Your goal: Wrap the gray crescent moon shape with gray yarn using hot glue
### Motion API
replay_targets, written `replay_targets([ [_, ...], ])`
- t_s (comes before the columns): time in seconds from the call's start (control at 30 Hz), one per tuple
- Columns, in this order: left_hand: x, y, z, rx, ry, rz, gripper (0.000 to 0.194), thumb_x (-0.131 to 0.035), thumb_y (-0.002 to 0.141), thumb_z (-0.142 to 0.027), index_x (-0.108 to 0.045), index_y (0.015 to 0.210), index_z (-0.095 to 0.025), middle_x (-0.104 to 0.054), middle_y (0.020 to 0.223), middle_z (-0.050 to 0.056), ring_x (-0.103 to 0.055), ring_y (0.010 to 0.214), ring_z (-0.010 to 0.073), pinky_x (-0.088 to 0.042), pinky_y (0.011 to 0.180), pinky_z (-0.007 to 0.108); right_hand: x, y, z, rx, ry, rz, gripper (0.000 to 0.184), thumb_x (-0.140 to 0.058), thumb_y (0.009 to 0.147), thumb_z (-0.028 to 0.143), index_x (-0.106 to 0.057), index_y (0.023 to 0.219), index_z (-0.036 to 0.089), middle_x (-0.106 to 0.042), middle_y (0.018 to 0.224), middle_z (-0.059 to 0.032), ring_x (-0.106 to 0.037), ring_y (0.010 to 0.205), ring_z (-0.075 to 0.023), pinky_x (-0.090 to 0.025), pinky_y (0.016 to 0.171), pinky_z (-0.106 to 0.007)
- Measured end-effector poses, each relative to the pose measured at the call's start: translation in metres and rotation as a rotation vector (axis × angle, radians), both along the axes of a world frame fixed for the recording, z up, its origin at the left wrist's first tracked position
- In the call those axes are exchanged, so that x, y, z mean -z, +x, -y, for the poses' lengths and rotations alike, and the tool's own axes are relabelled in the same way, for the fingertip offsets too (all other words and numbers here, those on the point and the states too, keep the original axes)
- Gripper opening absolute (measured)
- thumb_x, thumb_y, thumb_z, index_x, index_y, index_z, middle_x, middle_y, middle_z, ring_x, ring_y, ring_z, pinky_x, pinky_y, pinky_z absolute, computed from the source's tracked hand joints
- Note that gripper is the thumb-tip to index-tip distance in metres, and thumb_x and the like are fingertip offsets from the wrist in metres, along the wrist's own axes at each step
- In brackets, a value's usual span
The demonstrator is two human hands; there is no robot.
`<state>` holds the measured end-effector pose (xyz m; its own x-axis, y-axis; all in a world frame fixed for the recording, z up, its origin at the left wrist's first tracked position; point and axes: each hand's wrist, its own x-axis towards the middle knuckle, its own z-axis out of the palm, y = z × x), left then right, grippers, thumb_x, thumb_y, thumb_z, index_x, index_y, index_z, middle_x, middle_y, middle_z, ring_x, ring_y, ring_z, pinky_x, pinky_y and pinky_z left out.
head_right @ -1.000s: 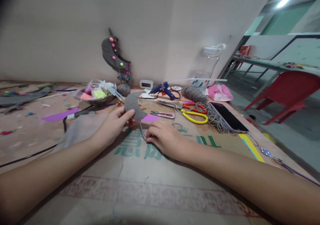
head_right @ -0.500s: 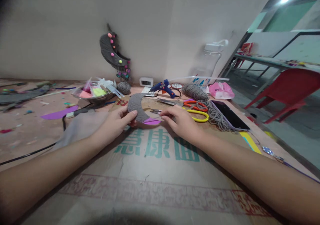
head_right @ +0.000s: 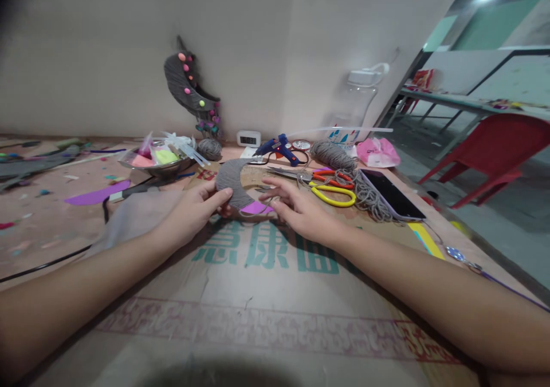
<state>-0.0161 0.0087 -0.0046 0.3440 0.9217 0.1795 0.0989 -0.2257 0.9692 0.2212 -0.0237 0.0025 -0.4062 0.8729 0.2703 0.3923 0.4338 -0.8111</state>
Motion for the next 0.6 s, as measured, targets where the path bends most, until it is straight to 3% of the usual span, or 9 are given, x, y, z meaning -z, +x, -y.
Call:
replay_targets([
  [0.1,0.000,-0.001,0.001,-0.003,0.000,-0.014,0.025,-0.058,0.088,-0.041,-0.058,0.081,-0.017,-0.058,0.065,-0.002,-0.053,0.060,0.0114,-0.040,0.059,0.023,0.000,0.001,-0.004,0.049,0.037,0.018,0.039,-0.053,0.094,0.028,-0.050,0.132,0.021,-0.065,0.091,-0.0030,-0.061,0.072,-0.0151,-0.051,0.066,-0.029],
  [0.23,-0.001,-0.001,0.001,-0.019,0.015,-0.043,0.026,-0.058,0.088,-0.041,-0.057,0.078,-0.017,-0.058,0.065,-0.002,-0.055,0.061,0.0120,-0.042,0.060,0.024,-0.005,0.003,-0.006,0.169,0.269,0.187,0.021,-0.066,0.086,0.029,-0.068,0.104,0.019,-0.062,0.084,-0.0024,-0.058,0.073,-0.0154,-0.047,0.069,-0.029],
  [0.33,0.000,-0.002,0.001,-0.023,0.034,-0.073,0.026,-0.057,0.088,-0.041,-0.058,0.077,-0.017,-0.058,0.065,-0.002,-0.054,0.061,0.0121,-0.041,0.060,0.024,-0.007,0.003,-0.005,0.185,0.373,0.232,0.008,-0.067,0.087,0.027,-0.071,0.086,0.020,-0.057,0.078,-0.0014,-0.054,0.071,-0.0146,-0.045,0.069,-0.029],
  [0.6,0.000,-0.001,0.002,0.024,0.059,-0.130,0.026,-0.057,0.089,-0.041,-0.058,0.079,-0.017,-0.058,0.066,-0.003,-0.054,0.062,0.0124,-0.041,0.060,0.024,-0.016,-0.015,0.012,0.134,0.472,0.171,0.008,-0.066,0.089,0.021,-0.069,0.082,0.019,-0.056,0.070,0.0018,-0.050,0.063,-0.0110,-0.039,0.060,-0.024],
])
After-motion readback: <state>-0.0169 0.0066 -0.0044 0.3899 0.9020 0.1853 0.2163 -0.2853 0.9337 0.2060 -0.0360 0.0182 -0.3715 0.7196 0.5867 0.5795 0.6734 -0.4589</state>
